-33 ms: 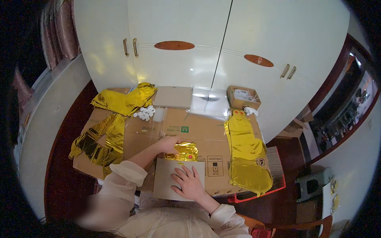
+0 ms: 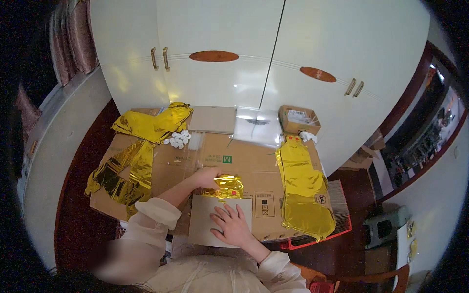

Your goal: Folding gold-colored foil bags and preparing them for shipping in cardboard boxes.

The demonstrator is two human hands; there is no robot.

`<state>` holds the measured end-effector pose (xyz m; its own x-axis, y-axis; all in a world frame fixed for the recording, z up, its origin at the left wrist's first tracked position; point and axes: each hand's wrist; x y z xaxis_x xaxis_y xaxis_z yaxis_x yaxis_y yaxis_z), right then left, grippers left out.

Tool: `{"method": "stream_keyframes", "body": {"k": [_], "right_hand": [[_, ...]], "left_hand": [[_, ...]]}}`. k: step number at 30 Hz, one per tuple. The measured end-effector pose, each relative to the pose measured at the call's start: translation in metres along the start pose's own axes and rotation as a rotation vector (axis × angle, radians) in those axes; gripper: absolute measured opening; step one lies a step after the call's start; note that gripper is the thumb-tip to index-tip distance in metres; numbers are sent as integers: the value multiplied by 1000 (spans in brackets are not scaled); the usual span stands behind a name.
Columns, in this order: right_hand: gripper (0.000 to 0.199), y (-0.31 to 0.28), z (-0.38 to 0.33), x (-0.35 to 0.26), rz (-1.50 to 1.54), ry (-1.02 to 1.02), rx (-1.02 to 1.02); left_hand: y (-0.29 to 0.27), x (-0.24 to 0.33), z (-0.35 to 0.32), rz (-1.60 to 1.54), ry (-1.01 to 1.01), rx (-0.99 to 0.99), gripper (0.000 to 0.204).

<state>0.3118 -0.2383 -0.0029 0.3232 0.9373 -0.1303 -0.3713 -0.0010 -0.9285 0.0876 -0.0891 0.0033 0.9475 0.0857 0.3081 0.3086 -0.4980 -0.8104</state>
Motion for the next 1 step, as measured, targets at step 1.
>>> {"method": "stream_keyframes", "body": {"k": [1], "right_hand": [[48, 0, -1, 0, -1, 3, 1]], "left_hand": [[-1, 2, 1, 4, 3, -1, 75]]}}
Point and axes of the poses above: each hand's wrist, its own z-axis towards the middle knuckle, its own y-axis out of the palm, x = y × z, and after that the axes turned 15 degrees about -y, right-handed
